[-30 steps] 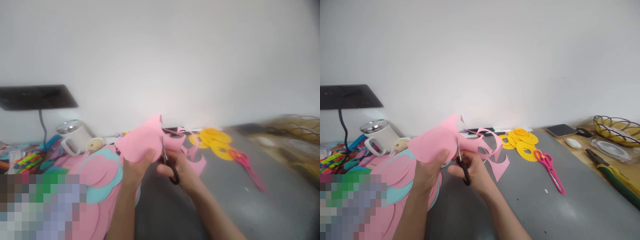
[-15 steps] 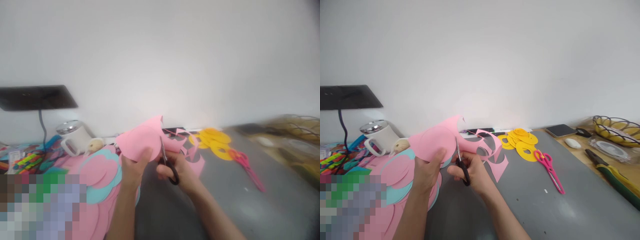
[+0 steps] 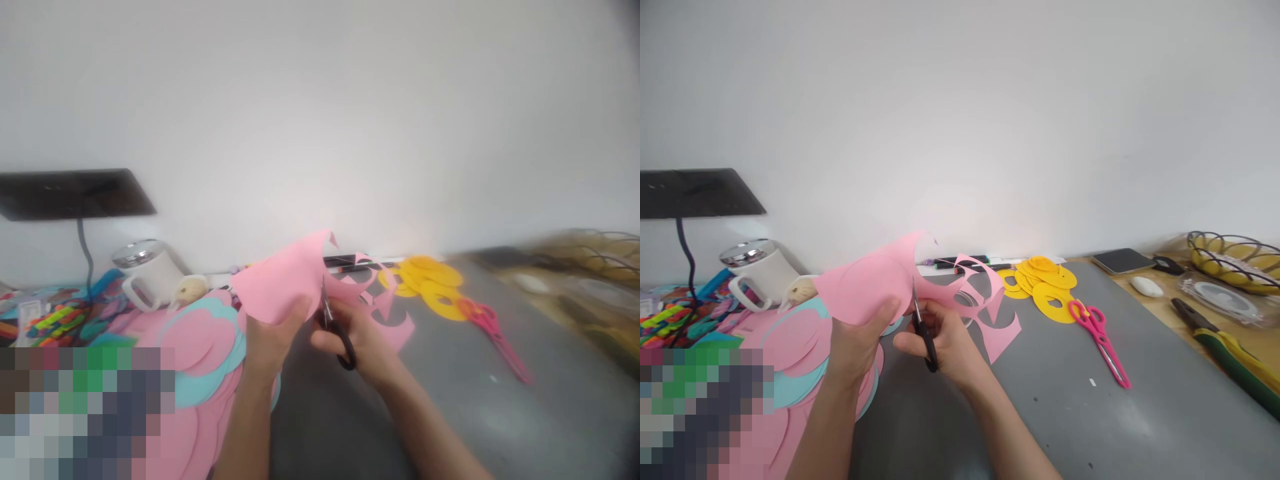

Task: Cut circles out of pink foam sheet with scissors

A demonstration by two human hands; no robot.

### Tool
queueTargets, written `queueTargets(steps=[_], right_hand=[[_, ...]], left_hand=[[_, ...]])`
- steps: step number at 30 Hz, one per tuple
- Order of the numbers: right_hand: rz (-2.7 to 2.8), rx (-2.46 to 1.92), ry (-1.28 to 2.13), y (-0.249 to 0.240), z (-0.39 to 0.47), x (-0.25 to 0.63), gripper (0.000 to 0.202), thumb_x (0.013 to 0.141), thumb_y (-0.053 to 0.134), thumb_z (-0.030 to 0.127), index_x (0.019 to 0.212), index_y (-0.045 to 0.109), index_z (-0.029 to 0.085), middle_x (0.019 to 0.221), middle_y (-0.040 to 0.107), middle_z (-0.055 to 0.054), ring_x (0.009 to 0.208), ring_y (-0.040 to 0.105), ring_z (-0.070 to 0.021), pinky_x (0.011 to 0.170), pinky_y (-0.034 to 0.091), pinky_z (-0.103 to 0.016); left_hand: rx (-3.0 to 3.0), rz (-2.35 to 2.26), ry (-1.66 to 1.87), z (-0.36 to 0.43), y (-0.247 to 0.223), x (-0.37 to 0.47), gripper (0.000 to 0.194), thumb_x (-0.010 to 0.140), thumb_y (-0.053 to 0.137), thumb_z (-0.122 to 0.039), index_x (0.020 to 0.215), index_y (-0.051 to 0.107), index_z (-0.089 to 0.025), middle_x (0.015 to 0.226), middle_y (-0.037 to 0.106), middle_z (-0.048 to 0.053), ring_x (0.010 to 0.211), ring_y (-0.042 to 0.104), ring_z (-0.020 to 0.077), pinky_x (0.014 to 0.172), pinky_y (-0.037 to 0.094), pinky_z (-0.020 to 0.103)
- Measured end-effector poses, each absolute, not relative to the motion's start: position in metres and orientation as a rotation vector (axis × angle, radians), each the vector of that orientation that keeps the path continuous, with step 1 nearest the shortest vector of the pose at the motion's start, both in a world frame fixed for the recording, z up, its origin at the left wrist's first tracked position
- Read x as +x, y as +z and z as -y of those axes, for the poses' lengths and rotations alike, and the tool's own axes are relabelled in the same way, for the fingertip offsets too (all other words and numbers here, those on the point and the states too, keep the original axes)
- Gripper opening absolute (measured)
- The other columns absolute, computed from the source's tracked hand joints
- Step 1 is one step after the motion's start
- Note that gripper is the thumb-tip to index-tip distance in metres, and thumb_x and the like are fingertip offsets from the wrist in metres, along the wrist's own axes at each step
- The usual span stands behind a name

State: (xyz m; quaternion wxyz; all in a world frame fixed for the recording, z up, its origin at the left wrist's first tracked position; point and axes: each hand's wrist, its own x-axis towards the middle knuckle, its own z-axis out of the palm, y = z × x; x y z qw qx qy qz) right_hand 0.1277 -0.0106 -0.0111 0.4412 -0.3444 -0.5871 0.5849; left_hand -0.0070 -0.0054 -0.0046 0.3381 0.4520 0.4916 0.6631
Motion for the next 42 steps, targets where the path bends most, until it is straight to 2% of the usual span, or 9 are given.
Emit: queueTargets(steps=[4, 9, 12, 19, 29, 38, 42], right_hand=[[1.477, -0.818, 1.446, -0.01, 0.0099, 0.1279, 0.036, 0.067, 0.074, 0.043, 0.078, 0.053, 0.017, 0.065, 0.046, 0.003, 0.059, 0.041, -0.0107, 0.054, 0.034, -0.024], [1.478, -0.845, 1.433, -0.0101, 0.0091, 0.1271, 0.04, 0.068, 0.072, 0.049, 0.078, 0.051, 0.017, 0.064, 0.044, 0.003, 0.059, 0.039, -0.0106, 0.054, 0.033, -0.025], [1.479, -0.834, 1.442, -0.0104, 0.0091, 0.1272, 0.042, 0.066, 0.073, 0.05, 0.08, 0.051, 0.017, 0.065, 0.044, 0.003, 0.06, 0.039, -0.0107, 0.054, 0.032, -0.025], [1.461, -0.83, 1.464, -0.0103, 0.0103, 0.127, 0.041, 0.066, 0.074, 0.048, 0.079, 0.051, 0.017, 0.064, 0.044, 0.004, 0.059, 0.039, -0.0106, 0.054, 0.031, -0.025], [1.462, -0.855, 1.442, -0.01, 0.0096, 0.128, 0.041, 0.064, 0.075, 0.047, 0.076, 0.051, 0.017, 0.062, 0.043, 0.004, 0.057, 0.038, -0.01, 0.053, 0.032, -0.024], [1.483, -0.877, 1.424, -0.009, 0.0107, 0.128, 0.04, 0.066, 0.073, 0.049, 0.077, 0.052, 0.017, 0.062, 0.043, 0.004, 0.058, 0.039, -0.0109, 0.052, 0.031, -0.024], [1.473, -0.867, 1.426, -0.0074, 0.0109, 0.1281, 0.039, 0.065, 0.075, 0.046, 0.074, 0.051, 0.017, 0.06, 0.039, 0.005, 0.056, 0.035, -0.0097, 0.051, 0.029, -0.023]], left_hand=[[1.213, -1.241, 1.72, 0.0061, -0.0036, -0.0073, 0.061, 0.059, 0.075, -0.036, 0.114, 0.055, -0.02, 0.11, 0.062, 0.01, 0.108, 0.056, 0.0292, 0.092, 0.046, 0.048], [1.226, -1.238, 1.636, 0.0087, -0.0016, -0.0057, 0.049, 0.061, 0.073, -0.036, 0.106, 0.061, -0.019, 0.106, 0.064, 0.01, 0.101, 0.06, 0.0288, 0.086, 0.05, 0.047], [1.22, -1.248, 1.646, 0.0084, -0.0027, -0.006, 0.054, 0.06, 0.074, -0.037, 0.109, 0.059, -0.019, 0.105, 0.064, 0.01, 0.102, 0.059, 0.0296, 0.085, 0.051, 0.047], [1.236, -1.259, 1.654, 0.0081, -0.0025, -0.0082, 0.055, 0.06, 0.074, -0.034, 0.111, 0.057, -0.021, 0.109, 0.062, 0.01, 0.103, 0.058, 0.0291, 0.085, 0.05, 0.047], [1.222, -1.273, 1.668, 0.0078, -0.0017, -0.0074, 0.051, 0.06, 0.074, -0.035, 0.105, 0.059, -0.019, 0.102, 0.064, 0.01, 0.098, 0.06, 0.0285, 0.082, 0.051, 0.046], [1.261, -1.218, 1.718, 0.0056, -0.0061, -0.0064, 0.058, 0.059, 0.074, -0.04, 0.111, 0.057, -0.021, 0.108, 0.063, 0.01, 0.104, 0.058, 0.0293, 0.089, 0.049, 0.048], [1.238, -1.23, 1.694, 0.0067, -0.0051, -0.0061, 0.057, 0.06, 0.074, -0.038, 0.112, 0.056, -0.02, 0.109, 0.062, 0.01, 0.105, 0.057, 0.0292, 0.09, 0.048, 0.047]])
